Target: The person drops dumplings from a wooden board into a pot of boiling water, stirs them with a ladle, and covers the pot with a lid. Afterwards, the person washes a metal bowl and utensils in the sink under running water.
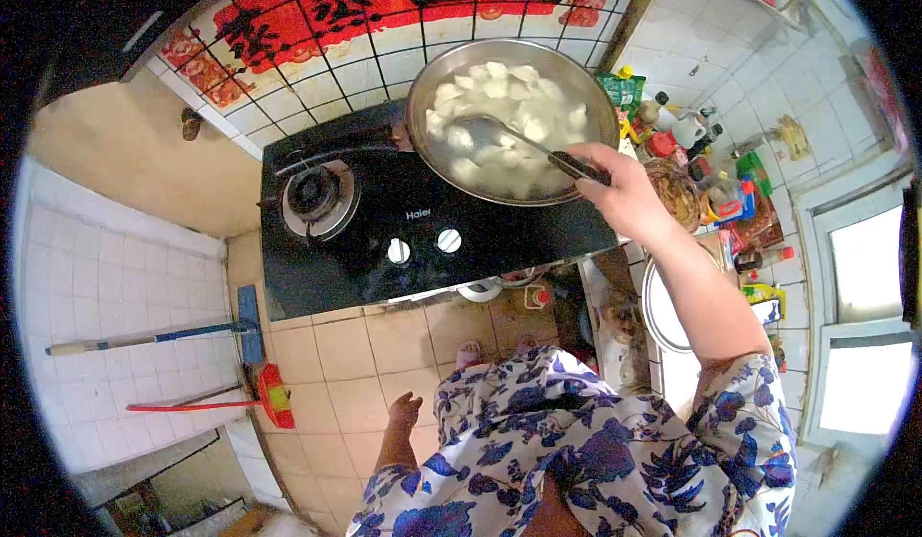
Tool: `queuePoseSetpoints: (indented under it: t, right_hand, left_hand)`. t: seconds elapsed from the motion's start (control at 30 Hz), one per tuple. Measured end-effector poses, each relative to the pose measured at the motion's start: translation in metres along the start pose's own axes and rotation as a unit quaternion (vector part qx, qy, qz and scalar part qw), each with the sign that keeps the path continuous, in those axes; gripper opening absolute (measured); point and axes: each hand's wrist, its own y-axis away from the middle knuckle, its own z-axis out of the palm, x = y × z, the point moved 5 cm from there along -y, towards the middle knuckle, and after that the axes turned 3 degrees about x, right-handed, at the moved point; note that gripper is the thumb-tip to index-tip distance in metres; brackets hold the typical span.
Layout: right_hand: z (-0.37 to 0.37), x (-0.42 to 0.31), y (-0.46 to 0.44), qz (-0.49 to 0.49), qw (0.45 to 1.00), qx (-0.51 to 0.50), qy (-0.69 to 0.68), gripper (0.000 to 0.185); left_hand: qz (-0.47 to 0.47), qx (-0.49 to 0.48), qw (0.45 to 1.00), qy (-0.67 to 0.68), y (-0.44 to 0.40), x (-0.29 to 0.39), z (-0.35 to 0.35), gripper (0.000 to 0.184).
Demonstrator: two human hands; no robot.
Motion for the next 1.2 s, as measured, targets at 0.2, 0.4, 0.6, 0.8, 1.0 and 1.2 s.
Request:
queuePoseSetpoints:
  t: [0.2, 0.4, 0.6, 0.8, 1.0, 1.2]
  right_hand:
    - [-0.011, 0.016, -0.003, 0.025, 0.996, 0.083, 0.008, 0.038]
    - [-0.051, 0.005, 0.040, -0.011, 0.990, 0.139, -0.028, 0.038]
    - [-0.060, -0.003, 0.096, -0.060, 0.976, 0.157, 0.135, 0.050]
    - [-0.044, 0.026, 0.122, -0.049, 0.978, 0.202, 0.027, 0.054]
    - [-0.022, 0.081, 0.173, 0.216, 0.689, 0.202, -0.662, 0.036]
    - [-0.009, 0.144, 0.269, 0.288, 0.636, 0.332, -0.634, 0.012]
  left_hand:
    - [-0.024, -0.010, 0.996, 0.080, -0.005, -0.004, 0.000, 0.061]
    - [-0.025, -0.045, 0.995, 0.087, -0.006, 0.029, -0.011, 0.062]
    - [0.071, -0.103, 0.984, 0.126, -0.021, 0.093, -0.028, 0.049]
    - [0.181, -0.189, 0.918, -0.299, -0.130, 0.134, -0.028, 0.043]
    - [0.080, -0.122, 0.963, -0.225, -0.056, 0.257, -0.012, 0.045]
    - [0.168, -0.207, 0.919, -0.291, -0.110, 0.256, -0.010, 0.051]
